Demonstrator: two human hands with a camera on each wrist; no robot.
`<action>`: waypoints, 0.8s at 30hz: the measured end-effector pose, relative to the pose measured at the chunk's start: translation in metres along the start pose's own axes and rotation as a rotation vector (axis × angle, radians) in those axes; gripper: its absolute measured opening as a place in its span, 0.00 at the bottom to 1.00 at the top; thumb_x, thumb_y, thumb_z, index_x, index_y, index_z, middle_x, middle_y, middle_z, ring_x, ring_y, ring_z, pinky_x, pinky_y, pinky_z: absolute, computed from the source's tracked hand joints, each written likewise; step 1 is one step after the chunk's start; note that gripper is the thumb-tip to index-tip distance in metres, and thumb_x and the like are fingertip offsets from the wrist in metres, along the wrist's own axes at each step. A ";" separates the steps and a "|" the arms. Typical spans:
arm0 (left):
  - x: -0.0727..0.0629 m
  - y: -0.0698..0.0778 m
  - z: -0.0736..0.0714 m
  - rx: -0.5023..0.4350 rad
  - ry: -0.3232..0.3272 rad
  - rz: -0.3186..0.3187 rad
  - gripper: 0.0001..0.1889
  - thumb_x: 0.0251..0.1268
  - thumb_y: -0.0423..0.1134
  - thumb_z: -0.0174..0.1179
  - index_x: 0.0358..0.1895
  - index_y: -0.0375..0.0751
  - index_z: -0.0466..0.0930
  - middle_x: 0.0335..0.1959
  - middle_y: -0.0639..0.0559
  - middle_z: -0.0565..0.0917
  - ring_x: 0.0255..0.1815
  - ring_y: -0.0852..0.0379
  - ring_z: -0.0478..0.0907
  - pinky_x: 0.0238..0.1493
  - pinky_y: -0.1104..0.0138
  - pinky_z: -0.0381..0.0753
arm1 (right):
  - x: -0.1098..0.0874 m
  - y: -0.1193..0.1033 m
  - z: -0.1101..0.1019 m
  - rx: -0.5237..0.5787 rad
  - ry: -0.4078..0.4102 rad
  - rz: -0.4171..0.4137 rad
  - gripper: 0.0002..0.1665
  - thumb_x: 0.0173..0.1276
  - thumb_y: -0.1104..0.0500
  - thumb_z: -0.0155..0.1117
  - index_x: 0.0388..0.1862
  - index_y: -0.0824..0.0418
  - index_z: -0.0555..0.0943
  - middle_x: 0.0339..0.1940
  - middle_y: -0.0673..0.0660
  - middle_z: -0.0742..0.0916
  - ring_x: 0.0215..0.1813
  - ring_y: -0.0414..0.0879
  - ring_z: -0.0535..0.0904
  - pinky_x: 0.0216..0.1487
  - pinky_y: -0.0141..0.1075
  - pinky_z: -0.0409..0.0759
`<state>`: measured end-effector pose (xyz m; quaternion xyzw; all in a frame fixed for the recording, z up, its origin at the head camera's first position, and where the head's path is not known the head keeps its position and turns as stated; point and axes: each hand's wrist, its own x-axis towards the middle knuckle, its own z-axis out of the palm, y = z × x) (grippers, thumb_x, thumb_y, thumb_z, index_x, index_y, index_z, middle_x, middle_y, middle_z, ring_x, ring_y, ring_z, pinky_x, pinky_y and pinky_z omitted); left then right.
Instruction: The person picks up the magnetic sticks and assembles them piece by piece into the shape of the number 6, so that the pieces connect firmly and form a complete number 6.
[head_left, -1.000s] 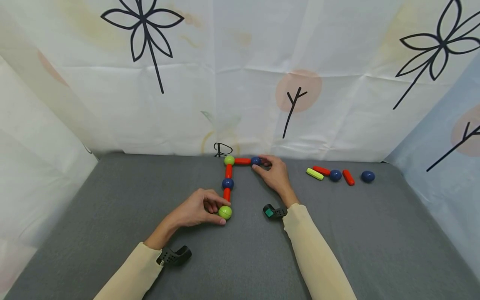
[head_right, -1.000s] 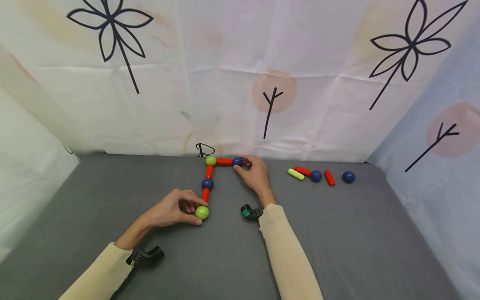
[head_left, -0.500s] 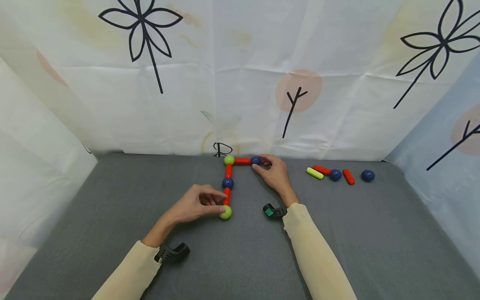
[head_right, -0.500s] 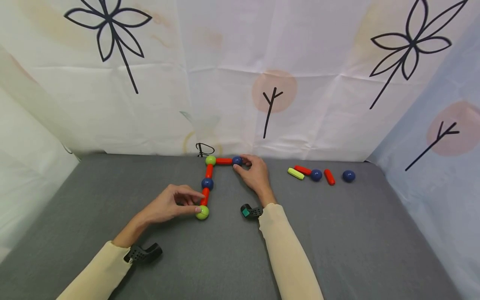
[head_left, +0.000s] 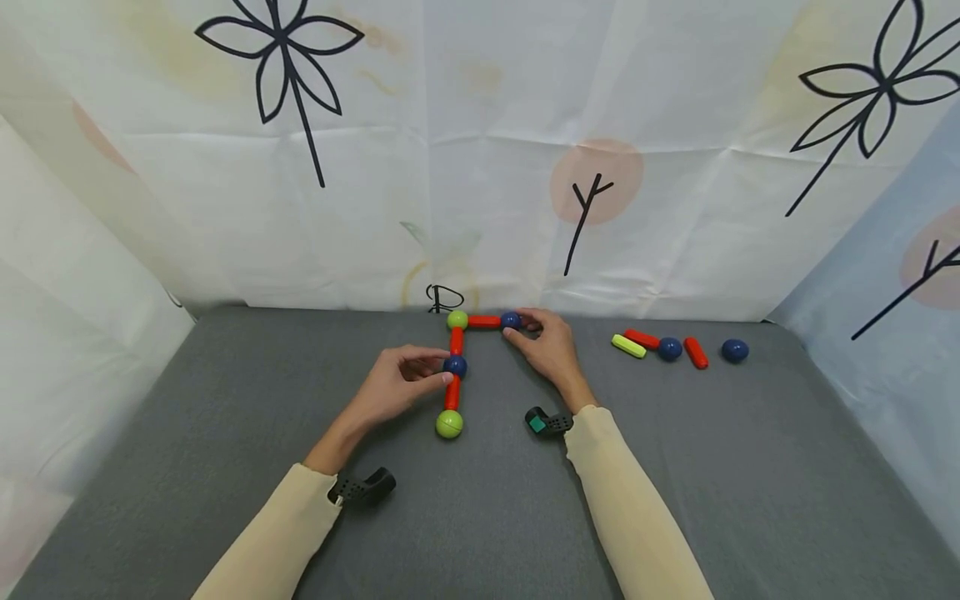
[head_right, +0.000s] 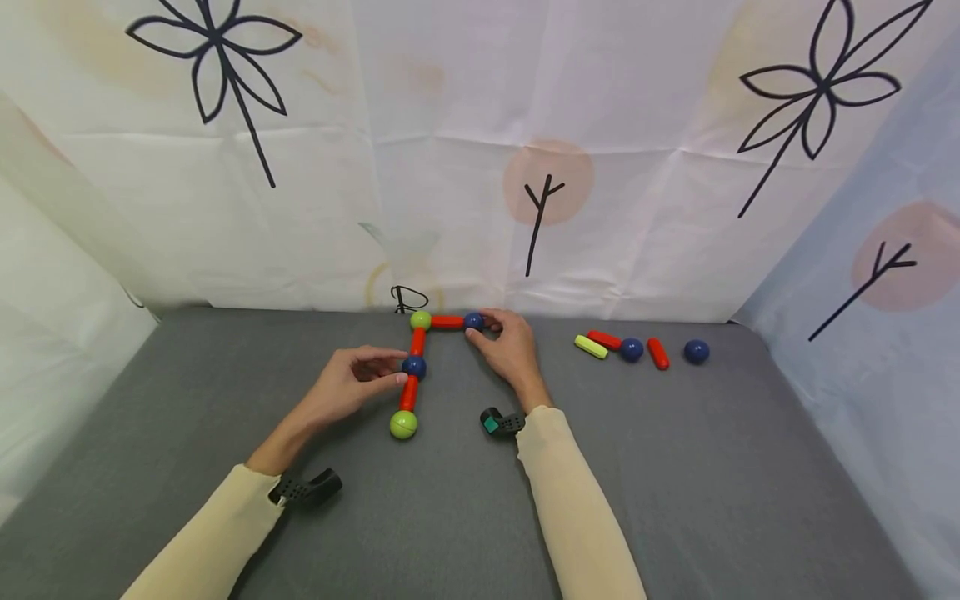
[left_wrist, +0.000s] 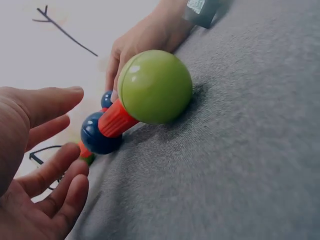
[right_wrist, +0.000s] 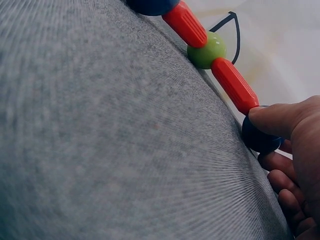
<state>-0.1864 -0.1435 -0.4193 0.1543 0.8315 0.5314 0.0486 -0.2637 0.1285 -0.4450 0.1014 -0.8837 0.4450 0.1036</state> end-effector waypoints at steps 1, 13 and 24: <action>0.002 -0.001 0.001 0.002 0.010 -0.006 0.19 0.65 0.43 0.72 0.57 0.43 0.86 0.50 0.45 0.84 0.46 0.50 0.80 0.49 0.57 0.80 | 0.000 0.000 0.000 0.001 0.000 -0.002 0.26 0.66 0.56 0.75 0.61 0.64 0.84 0.49 0.62 0.88 0.52 0.56 0.82 0.57 0.47 0.77; 0.021 -0.004 0.009 0.004 -0.003 -0.026 0.20 0.66 0.43 0.70 0.59 0.42 0.85 0.54 0.45 0.83 0.48 0.49 0.79 0.51 0.56 0.78 | -0.001 -0.002 0.000 -0.006 0.004 -0.018 0.26 0.65 0.57 0.75 0.60 0.64 0.84 0.49 0.63 0.88 0.51 0.57 0.82 0.56 0.48 0.77; 0.023 -0.008 0.011 0.036 -0.036 -0.011 0.18 0.67 0.40 0.69 0.58 0.42 0.86 0.48 0.47 0.84 0.42 0.51 0.78 0.46 0.59 0.78 | -0.001 -0.002 0.000 0.003 -0.010 -0.016 0.26 0.67 0.56 0.74 0.61 0.65 0.83 0.49 0.63 0.87 0.52 0.57 0.81 0.57 0.48 0.77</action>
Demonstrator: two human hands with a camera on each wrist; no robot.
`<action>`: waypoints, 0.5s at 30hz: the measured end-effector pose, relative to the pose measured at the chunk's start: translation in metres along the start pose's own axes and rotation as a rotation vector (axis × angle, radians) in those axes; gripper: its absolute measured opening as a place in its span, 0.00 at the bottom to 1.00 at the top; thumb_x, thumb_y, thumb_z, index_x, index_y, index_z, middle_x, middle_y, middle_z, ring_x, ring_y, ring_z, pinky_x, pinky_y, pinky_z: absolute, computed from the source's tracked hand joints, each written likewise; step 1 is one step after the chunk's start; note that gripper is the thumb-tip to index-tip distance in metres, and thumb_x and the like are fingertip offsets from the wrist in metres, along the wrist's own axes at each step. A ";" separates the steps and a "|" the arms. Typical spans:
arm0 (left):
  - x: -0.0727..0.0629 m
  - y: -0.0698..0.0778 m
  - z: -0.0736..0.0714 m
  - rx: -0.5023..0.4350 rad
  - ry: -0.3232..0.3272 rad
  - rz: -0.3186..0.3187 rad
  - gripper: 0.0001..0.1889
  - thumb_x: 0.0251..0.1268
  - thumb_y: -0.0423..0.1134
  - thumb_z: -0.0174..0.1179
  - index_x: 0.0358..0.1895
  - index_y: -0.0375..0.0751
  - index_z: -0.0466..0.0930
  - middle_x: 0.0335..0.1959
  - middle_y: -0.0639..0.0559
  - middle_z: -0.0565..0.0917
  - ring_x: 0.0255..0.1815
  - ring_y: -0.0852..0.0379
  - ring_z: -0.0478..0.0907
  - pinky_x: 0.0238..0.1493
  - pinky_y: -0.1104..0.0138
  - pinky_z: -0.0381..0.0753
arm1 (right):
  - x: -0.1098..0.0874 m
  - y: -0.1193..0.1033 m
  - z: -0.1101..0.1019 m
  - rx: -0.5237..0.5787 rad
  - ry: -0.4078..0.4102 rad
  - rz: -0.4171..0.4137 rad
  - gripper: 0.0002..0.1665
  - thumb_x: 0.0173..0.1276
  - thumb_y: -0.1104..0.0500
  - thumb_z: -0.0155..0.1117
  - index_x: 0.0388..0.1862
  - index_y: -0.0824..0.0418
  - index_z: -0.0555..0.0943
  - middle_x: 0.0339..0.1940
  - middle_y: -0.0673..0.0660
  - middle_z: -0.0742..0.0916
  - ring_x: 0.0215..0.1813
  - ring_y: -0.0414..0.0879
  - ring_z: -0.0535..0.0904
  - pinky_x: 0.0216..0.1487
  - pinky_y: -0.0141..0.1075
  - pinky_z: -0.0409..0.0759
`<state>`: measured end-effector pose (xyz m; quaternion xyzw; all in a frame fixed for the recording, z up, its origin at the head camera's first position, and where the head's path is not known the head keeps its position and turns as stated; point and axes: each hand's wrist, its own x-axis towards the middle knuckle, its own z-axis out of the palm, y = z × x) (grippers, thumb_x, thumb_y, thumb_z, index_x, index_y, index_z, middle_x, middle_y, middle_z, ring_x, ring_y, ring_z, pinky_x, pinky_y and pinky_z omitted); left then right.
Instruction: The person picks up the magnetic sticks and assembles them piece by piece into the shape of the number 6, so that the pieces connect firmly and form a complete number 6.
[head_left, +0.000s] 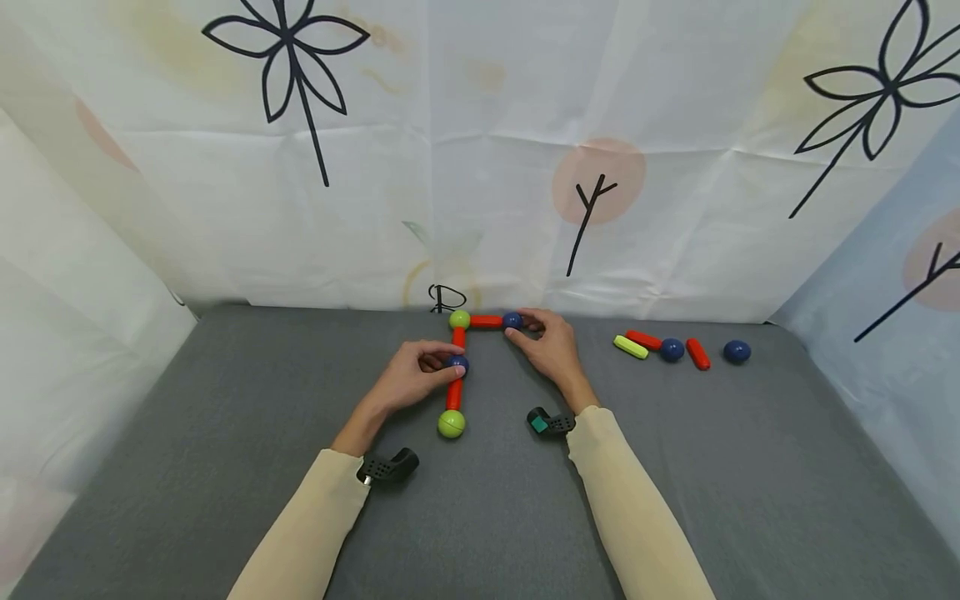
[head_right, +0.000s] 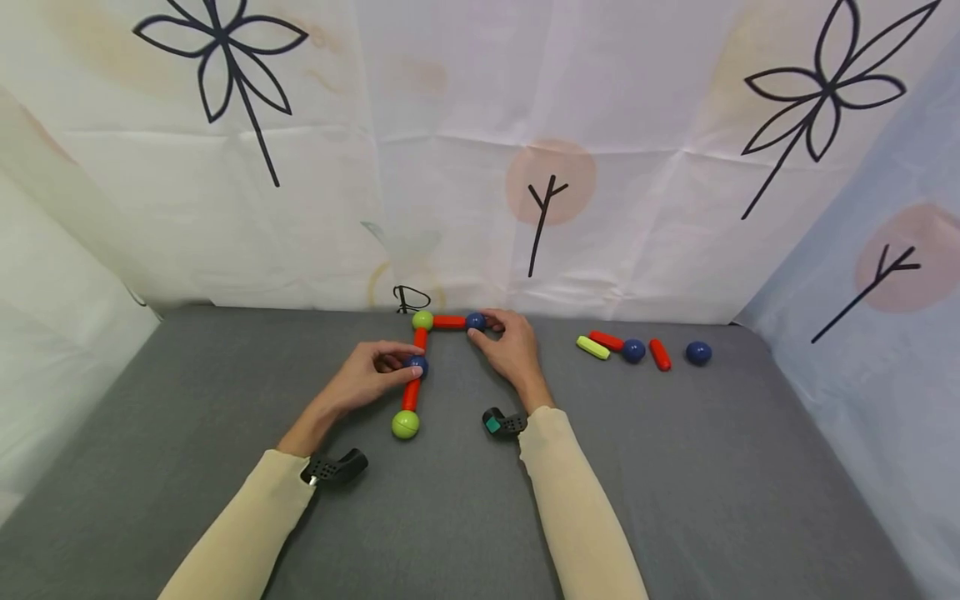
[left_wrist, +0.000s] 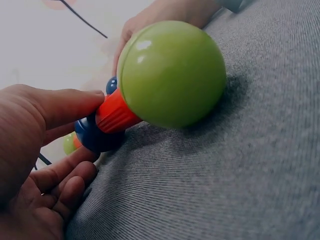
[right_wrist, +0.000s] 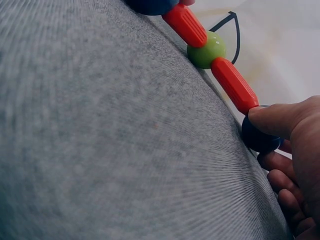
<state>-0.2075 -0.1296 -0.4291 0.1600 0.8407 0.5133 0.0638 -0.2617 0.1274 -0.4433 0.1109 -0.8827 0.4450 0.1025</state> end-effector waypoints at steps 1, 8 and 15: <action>0.000 0.000 0.000 0.002 0.000 -0.001 0.18 0.67 0.40 0.69 0.58 0.42 0.86 0.48 0.47 0.84 0.42 0.51 0.78 0.46 0.59 0.78 | 0.000 0.000 0.000 -0.002 0.001 0.001 0.26 0.66 0.56 0.75 0.61 0.65 0.83 0.49 0.63 0.88 0.52 0.56 0.82 0.57 0.48 0.77; 0.001 -0.002 0.002 0.007 0.010 -0.008 0.18 0.67 0.41 0.70 0.58 0.43 0.86 0.47 0.47 0.83 0.43 0.52 0.78 0.46 0.59 0.77 | 0.000 0.001 -0.001 -0.011 -0.001 0.014 0.26 0.66 0.56 0.75 0.61 0.64 0.83 0.49 0.63 0.88 0.51 0.56 0.82 0.57 0.47 0.77; 0.001 -0.001 0.002 0.006 0.025 -0.018 0.17 0.66 0.41 0.70 0.57 0.43 0.87 0.47 0.47 0.83 0.43 0.51 0.77 0.47 0.59 0.76 | 0.001 0.001 -0.001 -0.011 -0.006 0.014 0.26 0.66 0.56 0.75 0.61 0.64 0.83 0.49 0.62 0.88 0.51 0.56 0.81 0.57 0.47 0.77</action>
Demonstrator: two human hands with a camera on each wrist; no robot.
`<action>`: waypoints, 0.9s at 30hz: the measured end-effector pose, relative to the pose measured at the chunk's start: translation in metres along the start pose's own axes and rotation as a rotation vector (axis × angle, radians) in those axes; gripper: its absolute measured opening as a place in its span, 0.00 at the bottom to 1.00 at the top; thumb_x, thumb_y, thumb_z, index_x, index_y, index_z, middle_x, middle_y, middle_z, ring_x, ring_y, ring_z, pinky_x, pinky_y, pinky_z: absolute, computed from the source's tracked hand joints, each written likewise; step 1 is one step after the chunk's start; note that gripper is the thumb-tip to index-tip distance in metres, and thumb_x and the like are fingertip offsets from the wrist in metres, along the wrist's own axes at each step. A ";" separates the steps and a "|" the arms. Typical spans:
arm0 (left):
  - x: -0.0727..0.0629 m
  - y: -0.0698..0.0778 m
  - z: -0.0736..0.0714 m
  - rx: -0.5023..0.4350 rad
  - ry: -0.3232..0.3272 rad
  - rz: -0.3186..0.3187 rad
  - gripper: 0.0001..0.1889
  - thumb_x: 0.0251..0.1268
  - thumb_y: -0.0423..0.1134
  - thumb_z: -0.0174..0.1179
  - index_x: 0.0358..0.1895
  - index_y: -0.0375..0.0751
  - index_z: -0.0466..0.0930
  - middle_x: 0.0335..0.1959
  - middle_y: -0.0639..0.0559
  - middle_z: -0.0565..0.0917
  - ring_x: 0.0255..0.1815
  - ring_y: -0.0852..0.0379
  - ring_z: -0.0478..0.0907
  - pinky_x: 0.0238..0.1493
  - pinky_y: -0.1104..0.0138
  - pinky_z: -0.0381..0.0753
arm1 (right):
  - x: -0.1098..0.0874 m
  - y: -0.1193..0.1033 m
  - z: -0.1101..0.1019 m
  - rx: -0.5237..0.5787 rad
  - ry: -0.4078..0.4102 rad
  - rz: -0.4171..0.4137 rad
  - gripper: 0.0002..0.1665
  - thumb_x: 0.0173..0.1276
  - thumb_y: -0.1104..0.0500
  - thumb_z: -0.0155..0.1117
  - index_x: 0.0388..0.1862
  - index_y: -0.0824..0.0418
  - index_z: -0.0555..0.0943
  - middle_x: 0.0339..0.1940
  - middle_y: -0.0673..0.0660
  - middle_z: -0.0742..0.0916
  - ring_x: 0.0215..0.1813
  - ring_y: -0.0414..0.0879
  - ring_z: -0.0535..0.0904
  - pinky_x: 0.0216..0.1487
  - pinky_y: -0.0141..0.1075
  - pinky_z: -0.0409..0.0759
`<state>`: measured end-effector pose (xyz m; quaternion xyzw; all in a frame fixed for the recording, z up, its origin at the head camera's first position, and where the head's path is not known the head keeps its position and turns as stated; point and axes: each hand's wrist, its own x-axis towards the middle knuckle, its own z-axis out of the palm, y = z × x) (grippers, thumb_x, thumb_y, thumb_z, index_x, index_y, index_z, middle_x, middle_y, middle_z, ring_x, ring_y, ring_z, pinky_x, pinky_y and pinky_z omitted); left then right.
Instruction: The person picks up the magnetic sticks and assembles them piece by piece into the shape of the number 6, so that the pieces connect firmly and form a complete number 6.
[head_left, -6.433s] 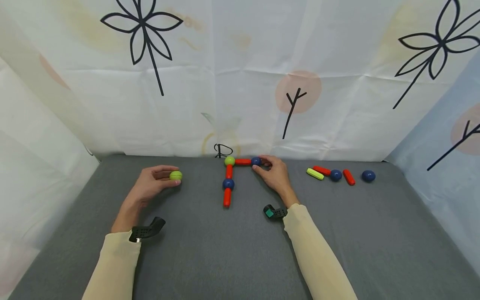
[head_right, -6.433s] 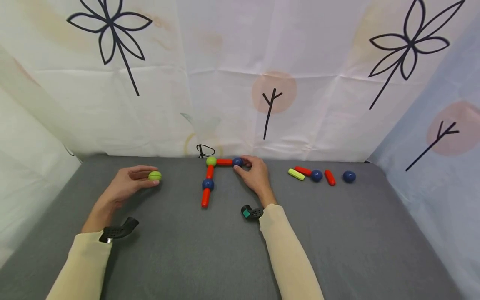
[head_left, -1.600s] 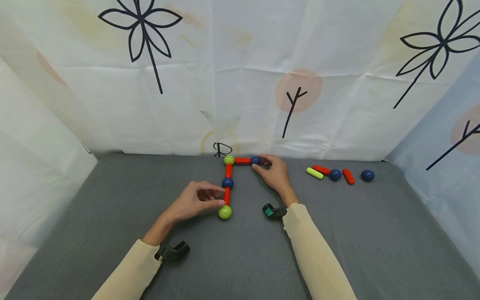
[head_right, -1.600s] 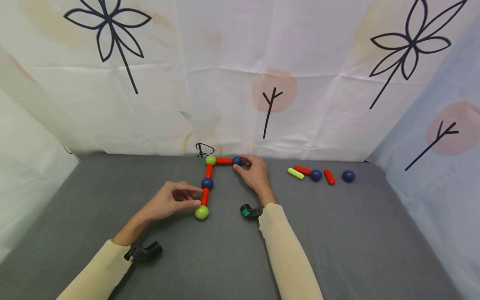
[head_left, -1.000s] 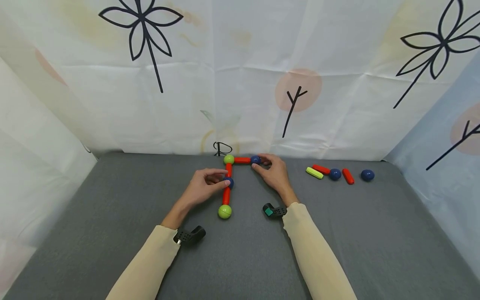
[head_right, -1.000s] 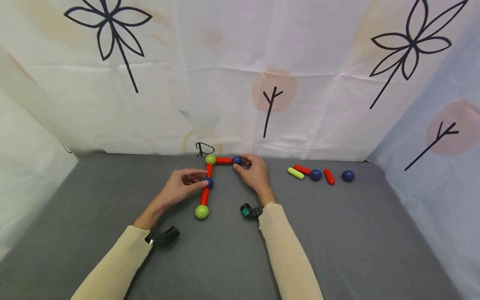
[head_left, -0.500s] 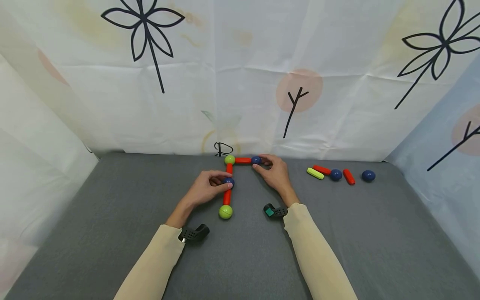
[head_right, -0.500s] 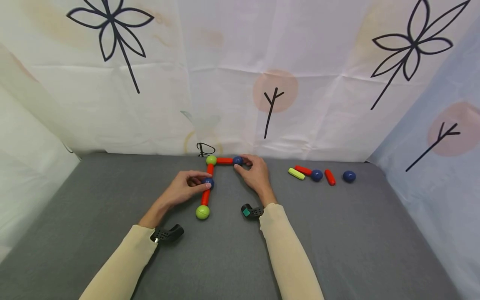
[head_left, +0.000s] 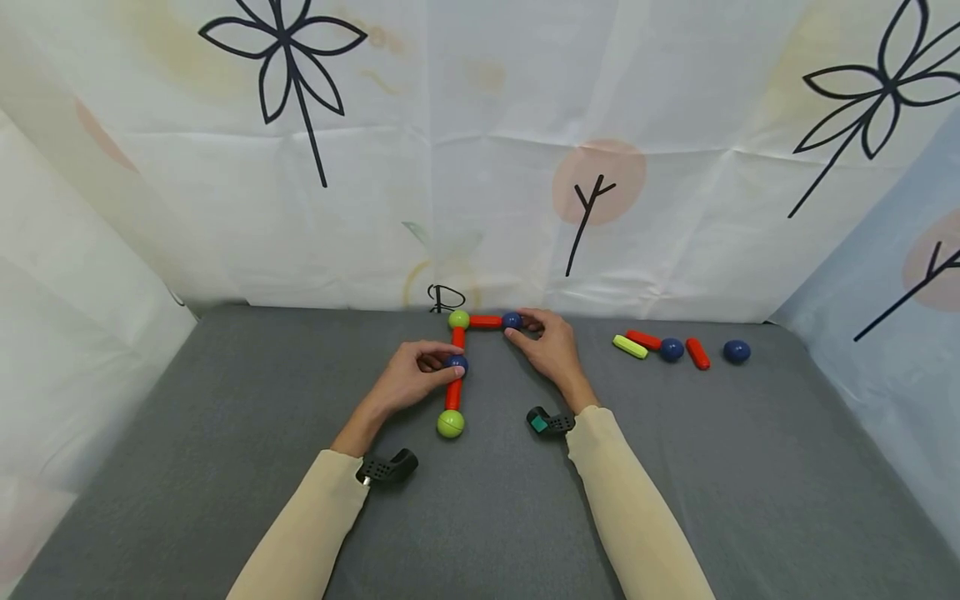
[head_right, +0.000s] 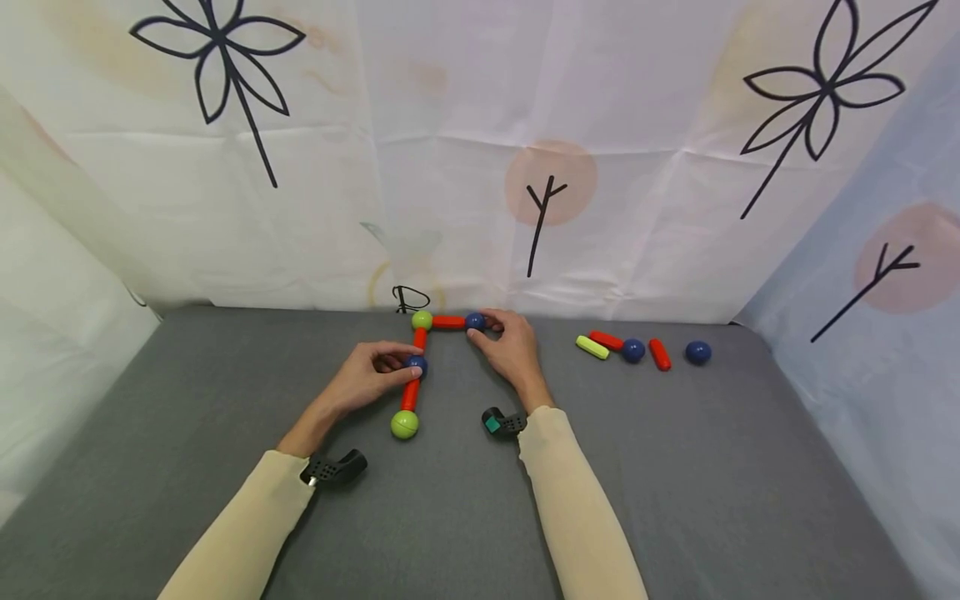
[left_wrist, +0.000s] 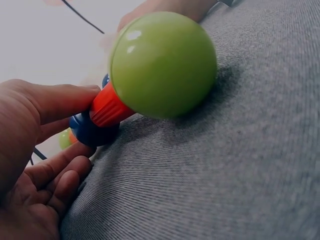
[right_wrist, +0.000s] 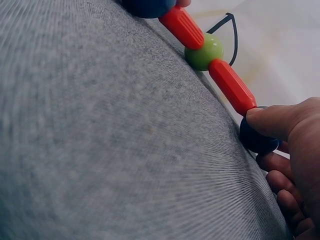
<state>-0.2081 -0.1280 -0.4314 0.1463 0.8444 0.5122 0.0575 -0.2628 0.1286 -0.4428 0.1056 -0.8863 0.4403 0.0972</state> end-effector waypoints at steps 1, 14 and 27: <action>0.000 0.000 0.000 0.000 0.003 -0.001 0.17 0.66 0.41 0.70 0.57 0.43 0.87 0.47 0.47 0.83 0.43 0.51 0.77 0.47 0.59 0.76 | 0.000 0.000 0.000 -0.001 -0.001 -0.001 0.26 0.67 0.56 0.75 0.61 0.64 0.83 0.49 0.62 0.88 0.52 0.56 0.81 0.57 0.47 0.77; 0.001 0.000 -0.001 -0.001 0.003 -0.009 0.17 0.66 0.42 0.71 0.57 0.44 0.87 0.48 0.47 0.83 0.44 0.51 0.77 0.48 0.58 0.77 | 0.000 0.000 -0.001 -0.011 -0.009 -0.004 0.26 0.67 0.56 0.74 0.61 0.64 0.83 0.50 0.62 0.87 0.52 0.56 0.81 0.58 0.47 0.77; 0.001 0.000 -0.001 0.000 0.005 -0.002 0.17 0.65 0.42 0.71 0.56 0.43 0.87 0.47 0.47 0.84 0.44 0.51 0.77 0.48 0.59 0.77 | 0.002 -0.004 -0.003 0.007 -0.027 0.025 0.26 0.66 0.56 0.75 0.61 0.63 0.83 0.50 0.62 0.88 0.52 0.55 0.82 0.57 0.47 0.77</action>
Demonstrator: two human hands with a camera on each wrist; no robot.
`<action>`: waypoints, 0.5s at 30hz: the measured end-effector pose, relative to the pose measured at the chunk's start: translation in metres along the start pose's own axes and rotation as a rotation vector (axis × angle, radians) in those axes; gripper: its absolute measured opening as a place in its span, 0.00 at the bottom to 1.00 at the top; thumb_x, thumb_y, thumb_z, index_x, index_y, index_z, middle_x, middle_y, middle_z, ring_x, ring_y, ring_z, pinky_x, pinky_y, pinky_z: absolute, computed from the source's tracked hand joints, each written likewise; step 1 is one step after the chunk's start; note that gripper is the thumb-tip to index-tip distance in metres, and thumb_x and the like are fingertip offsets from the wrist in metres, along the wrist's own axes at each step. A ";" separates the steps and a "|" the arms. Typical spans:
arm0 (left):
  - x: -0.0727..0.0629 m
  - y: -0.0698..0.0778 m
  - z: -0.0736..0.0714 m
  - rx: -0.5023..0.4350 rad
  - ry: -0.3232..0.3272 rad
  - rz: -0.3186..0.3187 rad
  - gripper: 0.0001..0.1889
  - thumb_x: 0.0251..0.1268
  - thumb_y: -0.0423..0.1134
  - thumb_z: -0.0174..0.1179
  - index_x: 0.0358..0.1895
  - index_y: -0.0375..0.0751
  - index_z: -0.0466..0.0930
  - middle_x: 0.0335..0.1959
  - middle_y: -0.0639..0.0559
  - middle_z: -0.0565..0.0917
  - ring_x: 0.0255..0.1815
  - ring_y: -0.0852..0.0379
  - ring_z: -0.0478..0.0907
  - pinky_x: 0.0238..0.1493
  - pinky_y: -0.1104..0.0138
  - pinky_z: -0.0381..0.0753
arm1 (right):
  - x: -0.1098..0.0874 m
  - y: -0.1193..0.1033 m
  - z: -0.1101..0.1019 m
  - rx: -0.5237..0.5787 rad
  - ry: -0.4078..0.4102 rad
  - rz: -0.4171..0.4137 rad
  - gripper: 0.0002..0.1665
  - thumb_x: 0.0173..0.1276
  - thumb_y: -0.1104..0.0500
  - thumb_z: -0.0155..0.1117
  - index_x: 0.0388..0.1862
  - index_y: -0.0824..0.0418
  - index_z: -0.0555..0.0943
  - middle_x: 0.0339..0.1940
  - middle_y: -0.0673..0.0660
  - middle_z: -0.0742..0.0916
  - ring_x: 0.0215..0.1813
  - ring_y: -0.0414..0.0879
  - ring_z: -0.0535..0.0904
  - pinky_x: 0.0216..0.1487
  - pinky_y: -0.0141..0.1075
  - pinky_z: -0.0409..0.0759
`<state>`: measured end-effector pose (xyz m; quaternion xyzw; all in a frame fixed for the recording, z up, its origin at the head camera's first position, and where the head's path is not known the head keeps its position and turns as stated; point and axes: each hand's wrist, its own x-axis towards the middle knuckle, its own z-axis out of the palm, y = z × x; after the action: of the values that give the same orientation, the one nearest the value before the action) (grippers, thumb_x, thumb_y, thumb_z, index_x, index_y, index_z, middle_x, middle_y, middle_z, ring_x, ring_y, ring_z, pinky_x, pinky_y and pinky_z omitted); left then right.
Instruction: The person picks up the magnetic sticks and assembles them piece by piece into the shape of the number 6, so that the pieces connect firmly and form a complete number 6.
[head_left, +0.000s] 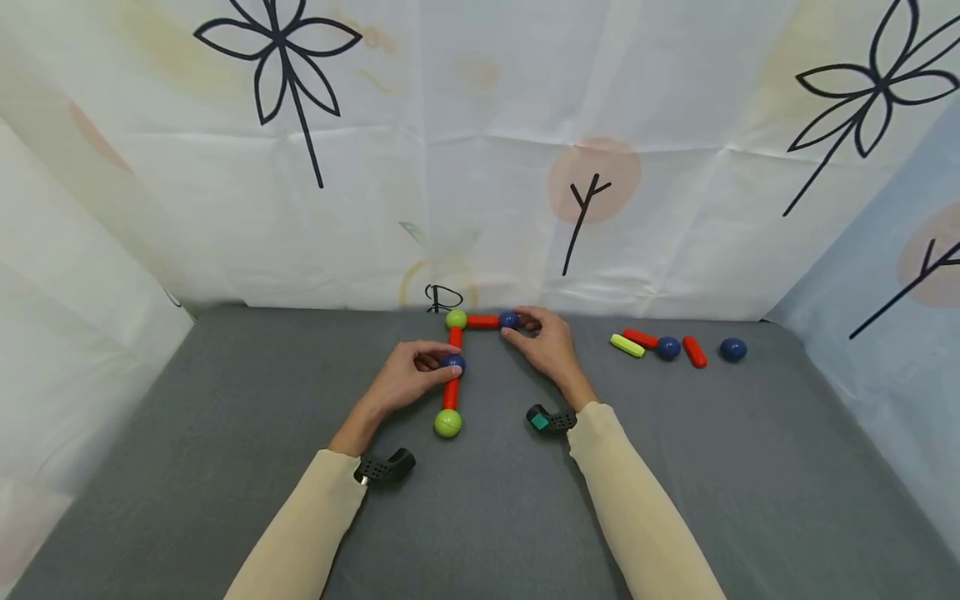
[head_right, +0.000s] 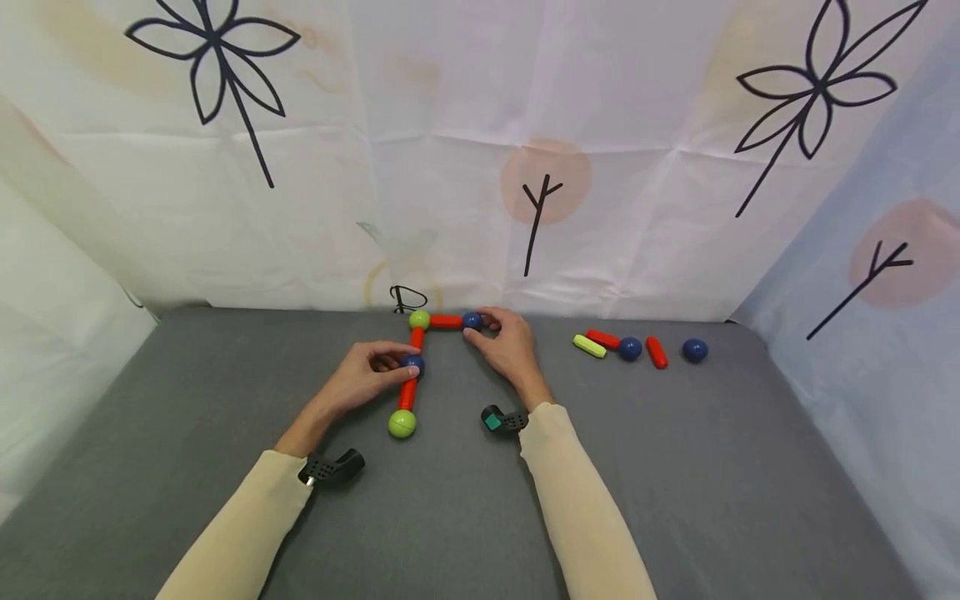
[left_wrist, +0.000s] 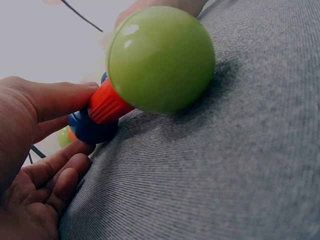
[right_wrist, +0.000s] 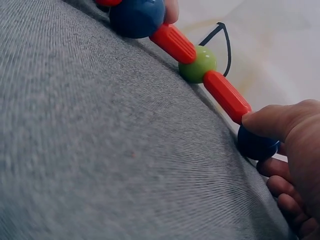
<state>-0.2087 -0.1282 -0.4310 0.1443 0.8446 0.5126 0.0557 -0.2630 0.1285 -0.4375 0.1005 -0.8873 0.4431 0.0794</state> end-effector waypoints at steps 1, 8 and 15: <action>0.000 0.000 0.000 -0.001 0.000 0.000 0.17 0.65 0.41 0.71 0.56 0.43 0.87 0.47 0.47 0.84 0.44 0.51 0.77 0.48 0.59 0.76 | 0.000 0.000 -0.001 0.001 -0.006 0.005 0.27 0.66 0.55 0.75 0.61 0.63 0.83 0.50 0.62 0.88 0.52 0.55 0.82 0.57 0.47 0.77; -0.001 0.000 0.001 0.001 0.012 -0.012 0.17 0.65 0.41 0.71 0.55 0.44 0.88 0.47 0.47 0.83 0.43 0.51 0.76 0.47 0.59 0.76 | -0.002 -0.002 -0.011 0.071 -0.039 -0.001 0.28 0.66 0.56 0.74 0.63 0.64 0.81 0.52 0.63 0.86 0.52 0.56 0.81 0.57 0.49 0.78; 0.000 0.000 0.001 -0.003 0.008 -0.003 0.17 0.65 0.41 0.71 0.55 0.44 0.88 0.47 0.47 0.83 0.43 0.51 0.76 0.47 0.59 0.76 | -0.008 0.000 -0.028 0.089 -0.026 -0.034 0.28 0.67 0.58 0.73 0.63 0.66 0.80 0.53 0.65 0.86 0.54 0.58 0.80 0.58 0.51 0.77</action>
<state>-0.2080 -0.1271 -0.4313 0.1409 0.8442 0.5144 0.0532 -0.2536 0.1515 -0.4224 0.1244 -0.8658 0.4795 0.0709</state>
